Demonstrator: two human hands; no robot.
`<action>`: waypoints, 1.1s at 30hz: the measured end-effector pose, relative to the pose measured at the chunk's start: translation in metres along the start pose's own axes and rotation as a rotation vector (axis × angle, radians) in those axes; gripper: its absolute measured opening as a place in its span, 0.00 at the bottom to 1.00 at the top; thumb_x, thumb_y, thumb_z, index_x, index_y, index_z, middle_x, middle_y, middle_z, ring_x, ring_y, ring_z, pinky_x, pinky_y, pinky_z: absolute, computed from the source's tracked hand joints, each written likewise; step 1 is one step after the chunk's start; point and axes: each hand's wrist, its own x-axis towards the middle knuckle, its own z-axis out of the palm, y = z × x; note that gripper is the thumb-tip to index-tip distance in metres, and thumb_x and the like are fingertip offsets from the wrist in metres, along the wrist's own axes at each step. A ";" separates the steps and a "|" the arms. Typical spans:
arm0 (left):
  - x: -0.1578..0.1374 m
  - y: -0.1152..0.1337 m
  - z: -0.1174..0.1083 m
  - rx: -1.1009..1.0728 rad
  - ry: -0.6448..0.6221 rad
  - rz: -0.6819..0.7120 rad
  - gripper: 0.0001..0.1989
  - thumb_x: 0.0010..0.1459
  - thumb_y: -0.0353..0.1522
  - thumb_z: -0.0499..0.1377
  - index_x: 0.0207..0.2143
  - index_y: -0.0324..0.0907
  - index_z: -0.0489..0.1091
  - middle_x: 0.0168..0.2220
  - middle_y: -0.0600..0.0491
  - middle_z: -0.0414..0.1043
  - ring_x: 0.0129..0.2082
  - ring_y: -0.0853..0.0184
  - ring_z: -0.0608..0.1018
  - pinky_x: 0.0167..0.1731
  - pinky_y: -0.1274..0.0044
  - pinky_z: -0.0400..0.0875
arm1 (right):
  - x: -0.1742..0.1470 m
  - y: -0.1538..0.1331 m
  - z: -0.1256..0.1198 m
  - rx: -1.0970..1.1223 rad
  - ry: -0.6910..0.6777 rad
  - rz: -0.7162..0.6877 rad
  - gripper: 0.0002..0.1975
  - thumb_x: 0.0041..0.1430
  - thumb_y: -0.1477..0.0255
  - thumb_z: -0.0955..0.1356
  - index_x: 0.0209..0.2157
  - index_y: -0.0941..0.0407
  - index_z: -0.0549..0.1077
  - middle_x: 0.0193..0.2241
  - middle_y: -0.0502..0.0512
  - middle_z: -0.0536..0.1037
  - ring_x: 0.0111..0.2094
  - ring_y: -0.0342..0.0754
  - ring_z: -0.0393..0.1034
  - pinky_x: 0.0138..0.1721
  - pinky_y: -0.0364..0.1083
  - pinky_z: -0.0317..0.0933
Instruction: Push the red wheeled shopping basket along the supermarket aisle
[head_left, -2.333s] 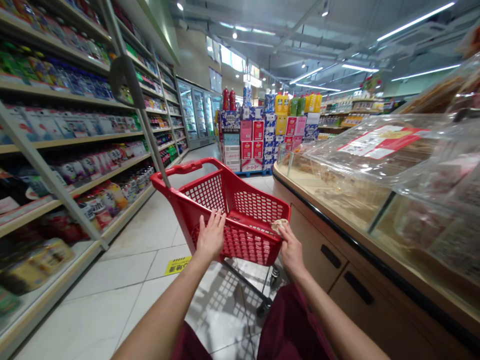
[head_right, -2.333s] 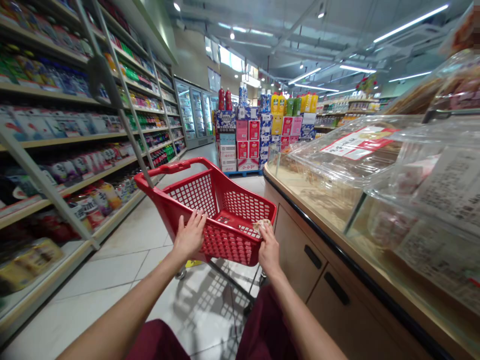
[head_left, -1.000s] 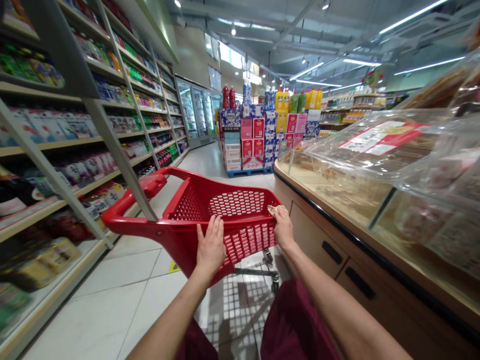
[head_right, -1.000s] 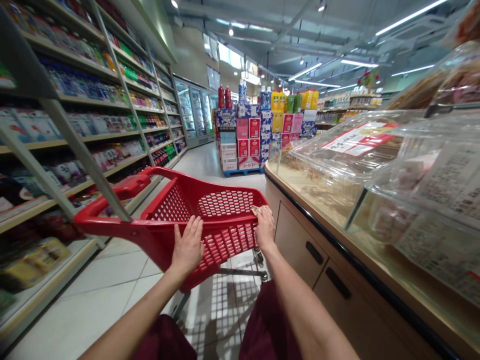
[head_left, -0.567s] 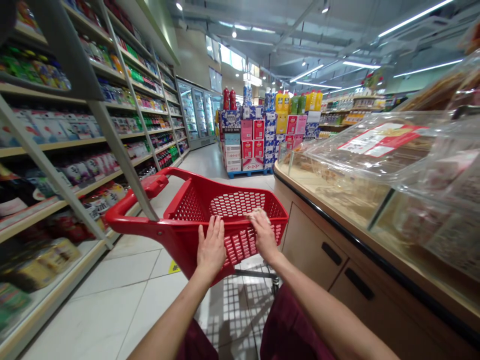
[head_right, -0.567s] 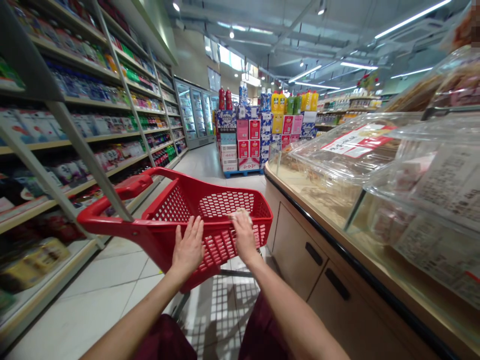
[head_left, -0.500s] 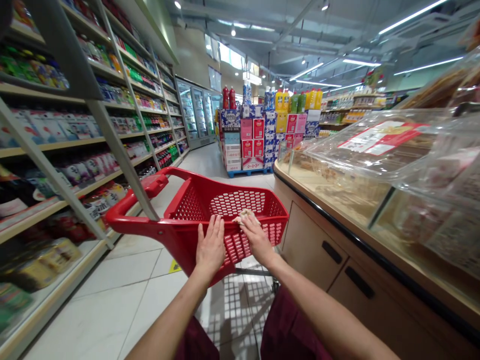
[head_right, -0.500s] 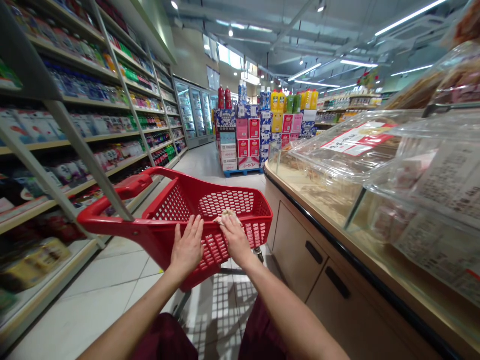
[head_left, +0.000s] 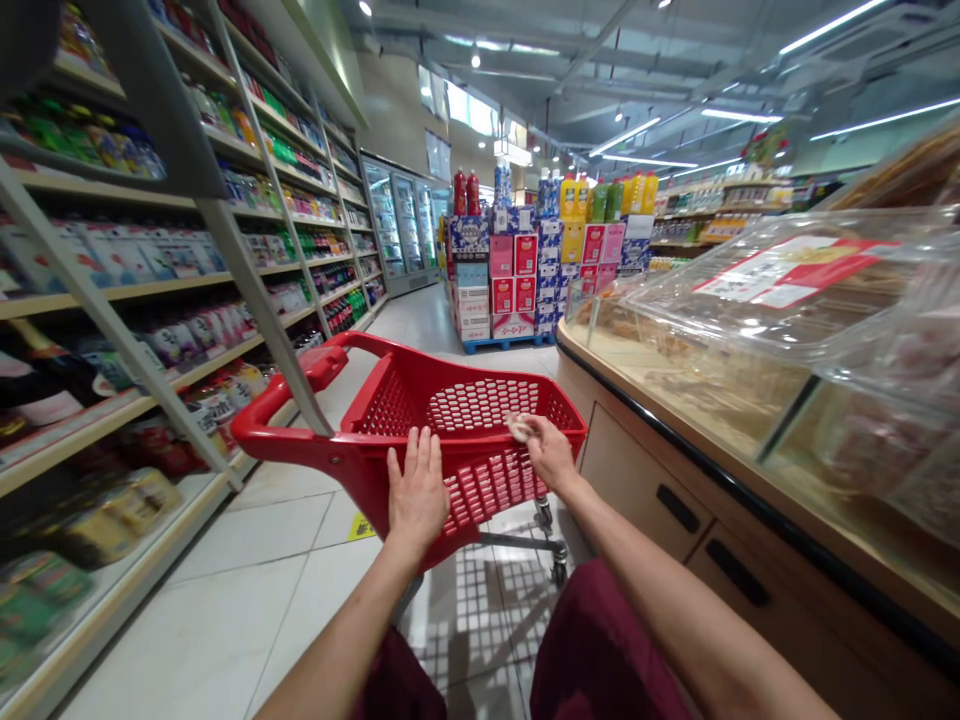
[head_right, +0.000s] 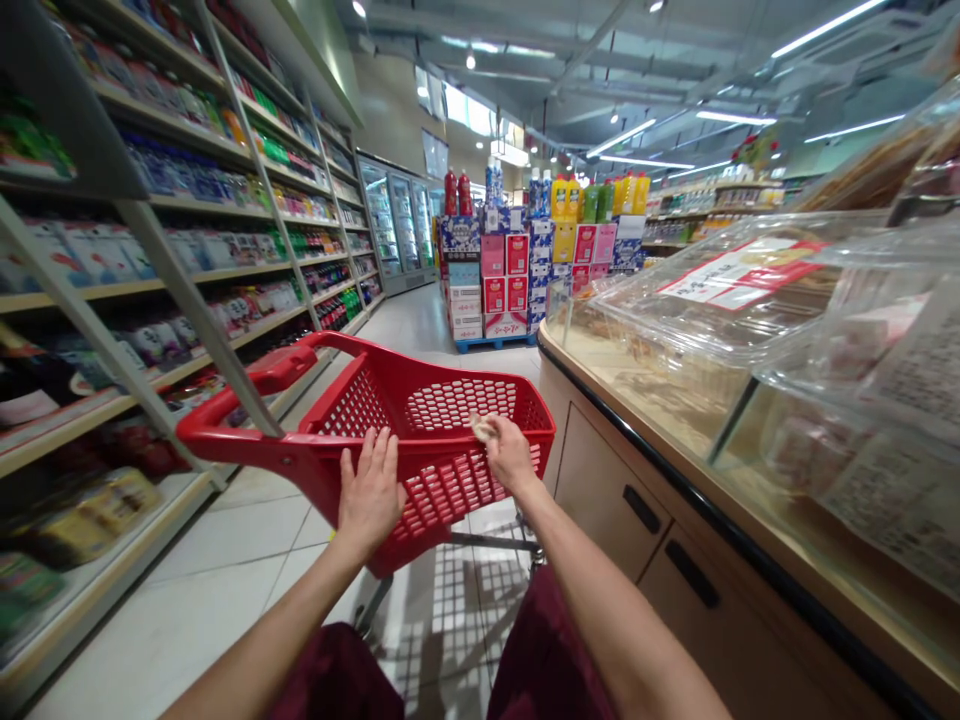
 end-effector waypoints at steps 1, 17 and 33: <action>0.000 0.000 0.000 -0.003 0.001 -0.004 0.29 0.47 0.27 0.47 0.55 0.30 0.54 0.58 0.41 0.51 0.60 0.57 0.49 0.56 0.57 0.39 | 0.002 -0.006 0.007 -0.014 -0.029 -0.008 0.16 0.50 0.75 0.61 0.42 0.56 0.69 0.37 0.55 0.72 0.39 0.47 0.66 0.43 0.49 0.61; 0.002 0.005 0.001 -0.034 -0.010 0.008 0.28 0.48 0.28 0.47 0.54 0.29 0.55 0.57 0.42 0.54 0.59 0.57 0.50 0.57 0.61 0.42 | -0.016 0.025 0.004 0.028 0.000 -0.089 0.18 0.49 0.82 0.58 0.37 0.56 0.72 0.47 0.55 0.68 0.52 0.46 0.57 0.52 0.51 0.53; 0.000 0.001 -0.002 -0.011 -0.031 0.071 0.29 0.48 0.27 0.45 0.55 0.34 0.52 0.58 0.46 0.51 0.60 0.61 0.50 0.56 0.55 0.38 | 0.002 0.019 -0.003 0.008 -0.082 -0.051 0.17 0.53 0.81 0.58 0.39 0.53 0.72 0.47 0.53 0.69 0.50 0.45 0.59 0.52 0.49 0.52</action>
